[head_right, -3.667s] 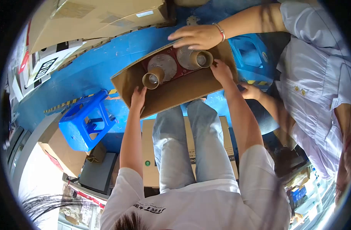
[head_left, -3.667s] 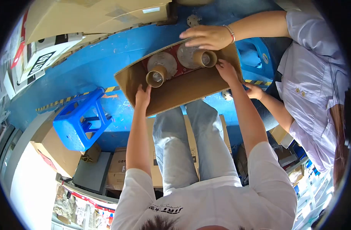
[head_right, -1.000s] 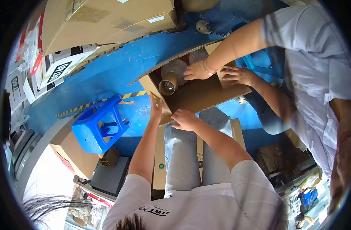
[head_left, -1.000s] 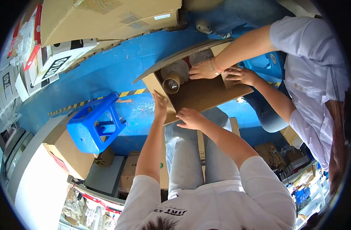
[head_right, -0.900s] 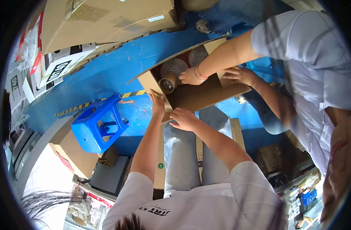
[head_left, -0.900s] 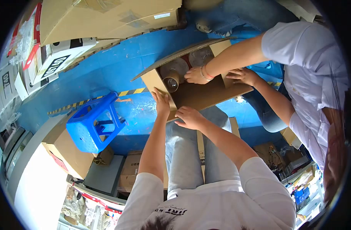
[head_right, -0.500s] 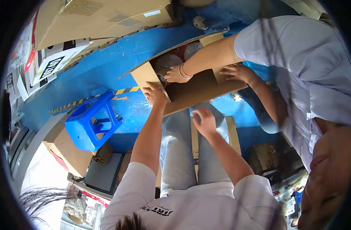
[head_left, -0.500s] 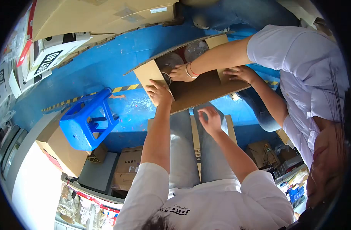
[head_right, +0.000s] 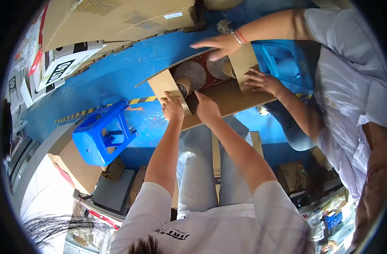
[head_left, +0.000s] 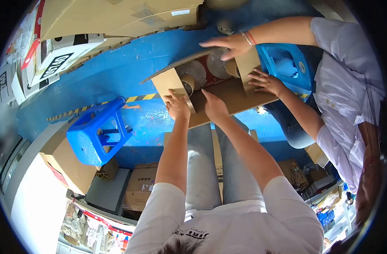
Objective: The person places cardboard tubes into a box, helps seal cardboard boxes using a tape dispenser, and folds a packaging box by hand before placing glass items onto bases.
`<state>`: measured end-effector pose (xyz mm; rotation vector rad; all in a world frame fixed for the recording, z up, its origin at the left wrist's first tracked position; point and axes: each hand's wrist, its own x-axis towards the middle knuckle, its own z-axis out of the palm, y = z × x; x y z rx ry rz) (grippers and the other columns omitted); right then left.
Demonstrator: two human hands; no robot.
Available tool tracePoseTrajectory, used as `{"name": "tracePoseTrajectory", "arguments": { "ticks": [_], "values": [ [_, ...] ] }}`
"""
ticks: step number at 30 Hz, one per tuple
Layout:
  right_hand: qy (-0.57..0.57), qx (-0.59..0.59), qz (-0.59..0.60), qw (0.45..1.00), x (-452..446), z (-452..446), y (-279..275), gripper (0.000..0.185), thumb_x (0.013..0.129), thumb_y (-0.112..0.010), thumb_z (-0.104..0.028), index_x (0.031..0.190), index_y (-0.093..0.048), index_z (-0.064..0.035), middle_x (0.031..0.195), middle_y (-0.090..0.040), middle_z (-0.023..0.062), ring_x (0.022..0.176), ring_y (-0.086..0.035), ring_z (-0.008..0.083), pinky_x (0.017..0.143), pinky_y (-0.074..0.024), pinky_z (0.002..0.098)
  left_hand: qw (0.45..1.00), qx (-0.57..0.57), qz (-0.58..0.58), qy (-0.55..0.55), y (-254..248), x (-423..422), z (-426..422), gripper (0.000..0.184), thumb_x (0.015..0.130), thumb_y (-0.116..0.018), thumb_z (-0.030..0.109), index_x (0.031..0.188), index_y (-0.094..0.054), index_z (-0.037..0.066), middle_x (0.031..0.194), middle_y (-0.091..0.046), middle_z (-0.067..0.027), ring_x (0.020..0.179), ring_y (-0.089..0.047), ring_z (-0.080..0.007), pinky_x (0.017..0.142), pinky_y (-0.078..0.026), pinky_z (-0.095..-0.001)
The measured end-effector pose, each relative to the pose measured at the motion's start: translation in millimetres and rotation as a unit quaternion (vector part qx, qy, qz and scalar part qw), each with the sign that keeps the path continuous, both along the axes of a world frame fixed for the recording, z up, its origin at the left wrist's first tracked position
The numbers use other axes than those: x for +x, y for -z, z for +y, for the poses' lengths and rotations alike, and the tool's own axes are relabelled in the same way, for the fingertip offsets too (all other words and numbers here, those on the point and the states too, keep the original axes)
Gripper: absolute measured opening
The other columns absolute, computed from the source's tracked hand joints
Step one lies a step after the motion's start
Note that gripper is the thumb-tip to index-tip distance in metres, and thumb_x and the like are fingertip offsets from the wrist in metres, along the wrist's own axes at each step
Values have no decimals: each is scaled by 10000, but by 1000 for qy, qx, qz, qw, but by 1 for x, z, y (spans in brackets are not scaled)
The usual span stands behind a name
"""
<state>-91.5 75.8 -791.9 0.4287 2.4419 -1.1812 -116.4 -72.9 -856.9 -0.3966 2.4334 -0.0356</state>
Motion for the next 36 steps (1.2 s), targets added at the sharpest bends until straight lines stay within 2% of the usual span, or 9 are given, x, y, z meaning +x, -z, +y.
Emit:
{"name": "tracePoseTrajectory", "arguments": {
  "ticks": [3, 5, 14, 17, 21, 26, 30, 33, 36],
  "values": [
    [-11, -23, -70, 997, -18, -21, 43, 432, 852, -453, -95, 1281, -430, -52, 1144, -567, 199, 1029, -565, 367, 860, -466, 450, 1000, 13, -2, -6, -1, 6, -4, 752, 905, -480, 441, 1455, -111, 84, 1422, -252, -286, 1235, -428, -363, 1019, -370, -415],
    [-113, -34, -143, 983, -27, -29, 57, 499, 861, -455, -120, 1344, -353, -50, 1251, -507, 191, 1070, -547, 356, 887, -457, 443, 1000, 25, 7, 0, -4, 10, -8, 763, 900, -487, 444, 1454, -109, 81, 1419, -252, -288, 1211, -450, -369, 987, -401, -425],
    [-105, -23, -105, 989, -24, -35, 63, 457, 865, -456, -122, 1315, -396, -66, 1231, -525, 162, 1112, -523, 327, 913, -454, 413, 1000, 10, 13, -2, 7, 5, 0, 768, 882, -536, 424, 1443, -147, 73, 1379, -268, -327, 1184, -464, -389, 927, -456, -396],
    [-14, -58, 38, 997, -17, -23, 20, 367, 855, -493, -117, 1219, -501, -72, 1124, -584, 151, 1030, -565, 332, 852, -473, 411, 1000, 8, 8, 4, 2, 4, -4, 761, 879, -539, 429, 1436, -164, 70, 1364, -286, -331, 1157, -485, -388, 926, -455, -390],
    [138, -131, 98, 977, 61, 14, -70, 143, 776, -592, -1, 904, -623, -60, 829, -636, 97, 709, -612, 257, 641, -496, 338, 999, 15, 26, 18, 9, 7, -3, 751, 875, -540, 438, 1432, -180, 86, 1344, -331, -296, 1121, -508, -395, 874, -480, -416],
    [200, -51, -2, 979, 147, 48, -35, 152, 795, -662, -125, 943, -676, -90, 843, -654, 107, 739, -636, 264, 641, -501, 353, 999, 32, -24, 2, -3, -4, -6, 721, 873, -541, 439, 1422, -224, 95, 1349, -348, -259, 1123, -511, -380, 857, -487, -434],
    [66, 34, 34, 997, 101, 52, -7, 172, 802, -676, -251, 910, -699, -118, 874, -659, 106, 762, -633, 290, 653, -502, 372, 995, 17, 64, 69, 18, 15, -19, 705, 871, -548, 426, 1415, -251, 90, 1371, -334, -247, 1123, -519, -359, 872, -482, -433],
    [-3, 28, 132, 991, 87, 64, 4, 216, 810, -654, -332, 869, -706, -130, 894, -660, 97, 783, -625, 304, 671, -500, 381, 997, 29, 38, 66, 19, 4, -21, 721, 862, -560, 424, 1414, -249, 81, 1380, -325, -251, 1150, -504, -345, 880, -480, -425],
    [-1, 58, 78, 995, 86, 60, -2, 214, 808, -655, -332, 820, -710, -125, 893, -661, 84, 798, -623, 299, 672, -495, 376, 997, 40, -8, 62, 1, 5, -22, 742, 855, -565, 437, 1414, -247, 67, 1399, -300, -259, 1187, -472, -344, 916, -452, -421]
  ]
}}
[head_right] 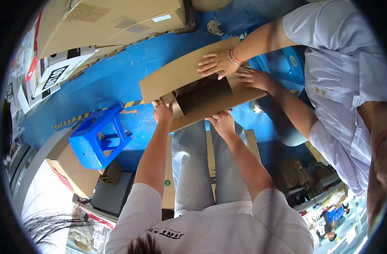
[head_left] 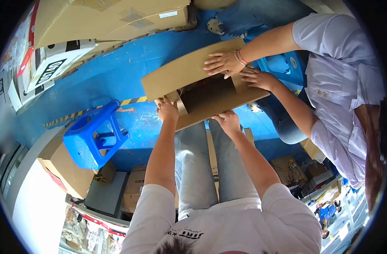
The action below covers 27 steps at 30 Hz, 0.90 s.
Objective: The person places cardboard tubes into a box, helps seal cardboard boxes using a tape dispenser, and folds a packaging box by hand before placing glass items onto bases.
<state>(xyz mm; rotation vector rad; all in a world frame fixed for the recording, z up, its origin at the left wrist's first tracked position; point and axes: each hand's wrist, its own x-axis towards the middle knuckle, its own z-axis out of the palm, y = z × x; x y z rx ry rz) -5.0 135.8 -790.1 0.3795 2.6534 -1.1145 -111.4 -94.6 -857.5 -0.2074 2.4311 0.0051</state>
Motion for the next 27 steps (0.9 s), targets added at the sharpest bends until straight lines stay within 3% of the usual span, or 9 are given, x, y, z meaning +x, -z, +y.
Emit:
{"name": "tracePoseTrajectory", "arguments": {
  "ticks": [2, 6, 9, 10, 12, 14, 19, 22, 27],
  "values": [
    [6, 15, -18, 1000, -13, 1, -1, 217, 807, -655, -332, 795, -712, -123, 893, -661, 78, 806, -622, 297, 673, -492, 374, 999, 15, -41, 9, -11, -12, 3, 772, 850, -564, 466, 1414, -244, 48, 1428, -258, -273, 1236, -423, -355, 980, -399, -421],
    [17, -143, -223, 964, -17, 0, -8, 279, 827, -640, -343, 976, -672, -109, 931, -665, 96, 835, -637, 278, 711, -512, 368, 996, 30, -82, 31, -10, -18, 0, 808, 836, -586, 448, 1409, -220, 12, 1402, -295, -280, 1257, -402, -370, 956, -428, -441],
    [297, -466, -365, 749, -2, -22, -11, 466, 841, -654, -319, 1151, -522, 1, 1015, -628, 145, 955, -627, 247, 811, -528, 368, 983, -37, -124, 127, -25, -13, 5, 858, 812, -616, 454, 1416, -200, 8, 1414, -274, -286, 1277, -374, -385, 1006, -362, -483],
    [296, -465, -369, 748, 0, -34, -12, 466, 841, -654, -319, 1151, -522, 1, 1015, -628, 145, 955, -627, 247, 811, -528, 368, 970, -71, -149, 177, -28, -8, 7, 883, 800, -631, 456, 1419, -191, 6, 1421, -264, -288, 1287, -359, -392, 1030, -329, -504],
    [402, -532, -366, 649, -4, -60, -12, 459, 886, -586, -286, 1177, -416, 27, 1076, -577, 163, 981, -617, 289, 879, -518, 425, 976, -86, -126, 158, -17, 2, 9, 861, 812, -622, 429, 1423, -184, 9, 1422, -260, -292, 1293, -349, -396, 1039, -299, -525],
    [416, -540, -365, 634, -8, -75, 0, 410, 888, -563, -246, 1170, -408, 8, 1071, -572, 166, 957, -620, 293, 862, -531, 421, 982, -116, -75, 125, -7, 6, 16, 819, 835, -604, 375, 1430, -170, 16, 1425, -251, -299, 1305, -328, -405, 1057, -240, -566],
    [455, -558, -375, 584, -8, -87, 12, 297, 889, -486, -138, 1147, -397, -18, 1044, -553, 167, 904, -627, 309, 822, -559, 425, 979, -120, -98, 130, -11, 0, 27, 653, 897, -497, 263, 1420, -193, 16, 1399, -287, -307, 1285, -351, -412, 1029, -270, -594],
    [458, -557, -377, 581, -10, -88, 10, 272, 896, -469, -137, 1128, -421, -3, 1048, -556, 167, 908, -625, 302, 837, -551, 423, 988, -143, 0, 65, 32, 21, 22, 663, 878, -524, 242, 1424, -215, 29, 1415, -256, -303, 1278, -342, -412, 1047, -283, -534],
    [450, -524, -376, 618, -20, -88, -2, 264, 919, -455, -173, 1100, -476, 19, 1042, -592, 176, 917, -629, 278, 865, -535, 397, 977, -155, 120, 86, 38, 29, 17, 751, 795, -641, 185, 1396, -228, 7, 1351, -340, -305, 1222, -428, -394, 994, -388, -482]
  ]
}}
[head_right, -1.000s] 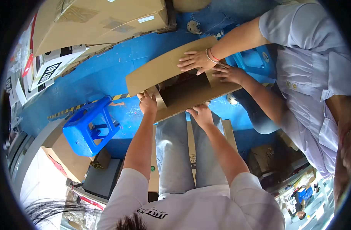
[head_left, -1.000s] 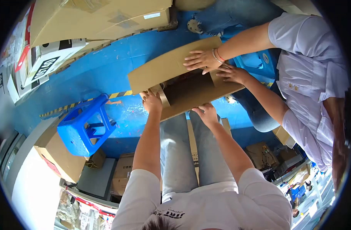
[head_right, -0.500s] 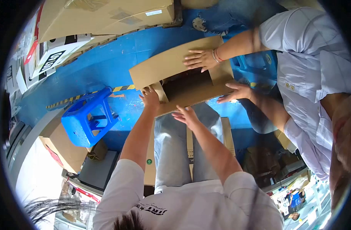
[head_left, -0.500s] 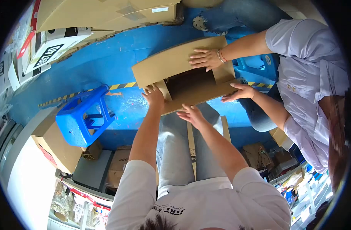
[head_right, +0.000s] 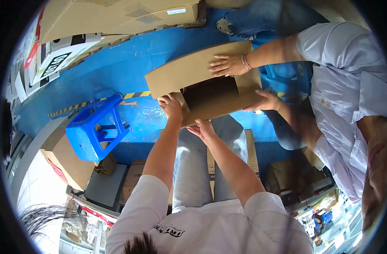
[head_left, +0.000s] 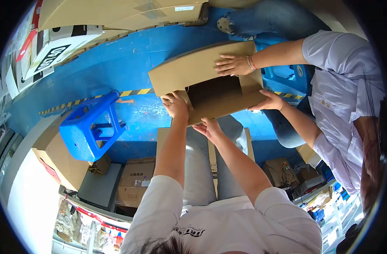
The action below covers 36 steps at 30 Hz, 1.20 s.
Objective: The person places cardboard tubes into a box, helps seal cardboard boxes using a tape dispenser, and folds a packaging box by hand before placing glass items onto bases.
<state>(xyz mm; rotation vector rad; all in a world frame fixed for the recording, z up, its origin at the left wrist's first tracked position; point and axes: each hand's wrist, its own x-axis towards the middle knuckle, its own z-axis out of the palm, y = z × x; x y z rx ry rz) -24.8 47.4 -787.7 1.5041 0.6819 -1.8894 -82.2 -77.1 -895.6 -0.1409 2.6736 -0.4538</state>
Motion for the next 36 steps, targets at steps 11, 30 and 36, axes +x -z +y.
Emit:
{"name": "tracePoseTrajectory", "arguments": {
  "ticks": [11, 30, 36],
  "values": [
    [-133, -1, -12, 991, -39, 7, 3, 345, 912, -451, -247, 1104, -487, 36, 950, -642, 207, 877, -659, 272, 786, -564, 349, 979, 130, -137, 78, -30, -28, -33, 828, 752, -679, 147, 1402, -193, -20, 1349, -312, -322, 1133, -505, -372, 831, -528, -365],
    [-62, -13, -82, 995, -74, 2, 30, 350, 898, -509, -292, 1008, -538, 39, 954, -652, 207, 859, -671, 269, 749, -571, 325, 927, 306, -215, 9, -53, -47, -62, 591, 906, -438, 383, 1328, -344, -20, 1257, -456, -300, 969, -572, -436, 791, -503, -469],
    [-198, -78, -7, 977, -102, 20, 44, 460, 884, -557, -426, 955, -561, 29, 940, -658, 205, 795, -677, 253, 717, -574, 320, 897, 354, -241, -110, -66, -70, -75, 527, 933, -369, 405, 1262, -444, 0, 1172, -548, -235, 921, -591, -425, 774, -492, -488]
  ]
}}
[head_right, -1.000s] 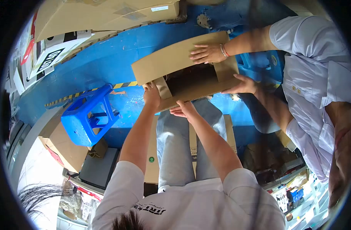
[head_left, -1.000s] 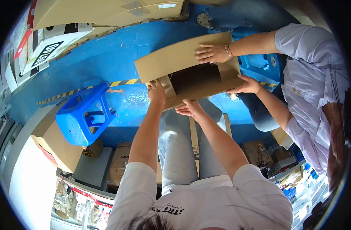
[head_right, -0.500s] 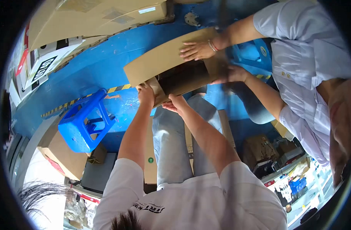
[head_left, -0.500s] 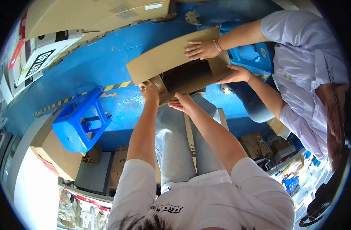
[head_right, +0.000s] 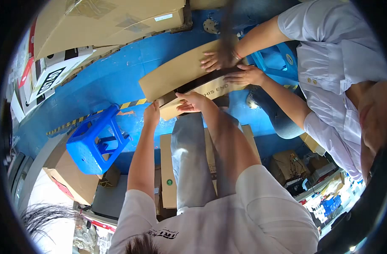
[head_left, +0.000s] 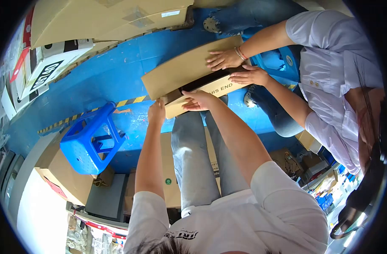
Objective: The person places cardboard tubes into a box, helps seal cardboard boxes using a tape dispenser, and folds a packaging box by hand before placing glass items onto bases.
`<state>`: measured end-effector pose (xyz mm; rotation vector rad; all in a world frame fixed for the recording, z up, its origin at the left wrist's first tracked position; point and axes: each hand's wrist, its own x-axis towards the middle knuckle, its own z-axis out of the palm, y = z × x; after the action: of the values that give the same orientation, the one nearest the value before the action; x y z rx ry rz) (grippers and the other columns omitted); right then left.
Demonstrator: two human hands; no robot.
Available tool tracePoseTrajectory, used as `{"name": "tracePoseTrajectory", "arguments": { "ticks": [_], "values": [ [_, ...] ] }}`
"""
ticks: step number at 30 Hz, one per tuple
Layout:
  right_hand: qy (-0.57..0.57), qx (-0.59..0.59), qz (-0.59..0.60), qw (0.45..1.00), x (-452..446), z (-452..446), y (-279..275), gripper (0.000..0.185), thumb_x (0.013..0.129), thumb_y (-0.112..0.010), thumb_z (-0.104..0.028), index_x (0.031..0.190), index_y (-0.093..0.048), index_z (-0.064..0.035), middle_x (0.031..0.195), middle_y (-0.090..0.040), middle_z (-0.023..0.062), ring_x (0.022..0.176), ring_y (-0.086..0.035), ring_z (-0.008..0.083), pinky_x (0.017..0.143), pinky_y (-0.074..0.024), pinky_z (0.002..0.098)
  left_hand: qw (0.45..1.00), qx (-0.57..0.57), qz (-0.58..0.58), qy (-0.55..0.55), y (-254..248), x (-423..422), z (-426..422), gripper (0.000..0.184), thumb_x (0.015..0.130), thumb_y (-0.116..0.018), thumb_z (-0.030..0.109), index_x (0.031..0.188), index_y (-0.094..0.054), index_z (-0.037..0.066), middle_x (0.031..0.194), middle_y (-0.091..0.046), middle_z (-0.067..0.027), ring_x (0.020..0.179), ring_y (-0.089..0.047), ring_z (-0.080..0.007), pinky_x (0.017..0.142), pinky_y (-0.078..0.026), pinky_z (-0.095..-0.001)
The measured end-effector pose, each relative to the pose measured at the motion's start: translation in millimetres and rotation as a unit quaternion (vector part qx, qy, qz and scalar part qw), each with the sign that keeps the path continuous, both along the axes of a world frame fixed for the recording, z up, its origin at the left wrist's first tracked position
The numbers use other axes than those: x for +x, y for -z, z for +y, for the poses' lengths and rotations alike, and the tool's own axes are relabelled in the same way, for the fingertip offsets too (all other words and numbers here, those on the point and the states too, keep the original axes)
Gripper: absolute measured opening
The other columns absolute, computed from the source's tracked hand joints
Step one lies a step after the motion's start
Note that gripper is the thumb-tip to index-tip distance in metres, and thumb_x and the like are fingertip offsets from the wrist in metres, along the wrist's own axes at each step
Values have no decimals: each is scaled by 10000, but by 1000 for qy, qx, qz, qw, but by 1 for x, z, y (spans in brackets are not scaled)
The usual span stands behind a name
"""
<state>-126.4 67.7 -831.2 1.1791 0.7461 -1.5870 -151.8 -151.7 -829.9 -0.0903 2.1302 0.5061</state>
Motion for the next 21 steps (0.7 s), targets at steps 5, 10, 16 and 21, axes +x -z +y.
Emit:
{"name": "tracePoseTrajectory", "arguments": {
  "ticks": [5, 10, 16, 21],
  "values": [
    [-81, 120, 81, 986, 9, -16, 40, 382, 877, -596, -380, 926, -562, -3, 899, -664, 156, 677, -667, 228, 600, -564, 317, 983, -69, 159, 51, -17, 8, 8, 442, 901, -492, 308, 1255, -479, 44, 1205, -552, -188, 1037, -566, -359, 861, -461, -450],
    [-169, 203, 154, 952, 3, -16, 30, 483, 882, -554, -470, 793, -616, 1, 825, -690, 131, 649, -666, 199, 607, -556, 288, 906, 27, 354, 230, -12, -2, 43, 585, 814, -634, 225, 1334, -414, 72, 1386, -410, -144, 1278, -399, -257, 1015, -354, -426],
    [-340, 524, 628, 465, 73, -21, 84, 338, 878, -556, -343, 703, -634, -64, 662, -656, 86, 564, -629, 202, 545, -512, 349, 891, -64, 297, 339, 28, 7, 52, 555, 861, -518, 205, 1366, -359, 39, 1450, -324, -124, 1347, -305, -253, 1074, -271, -466],
    [-335, 391, 443, 734, 183, -3, -14, 212, 873, -507, -292, 876, -613, -108, 843, -628, 104, 837, -621, 250, 696, -480, 378, 930, -45, 193, 310, 25, -4, 53, 594, 883, -517, 323, 1374, -343, 37, 1461, -299, -136, 1358, -265, -274, 1073, -233, -516]
  ]
}}
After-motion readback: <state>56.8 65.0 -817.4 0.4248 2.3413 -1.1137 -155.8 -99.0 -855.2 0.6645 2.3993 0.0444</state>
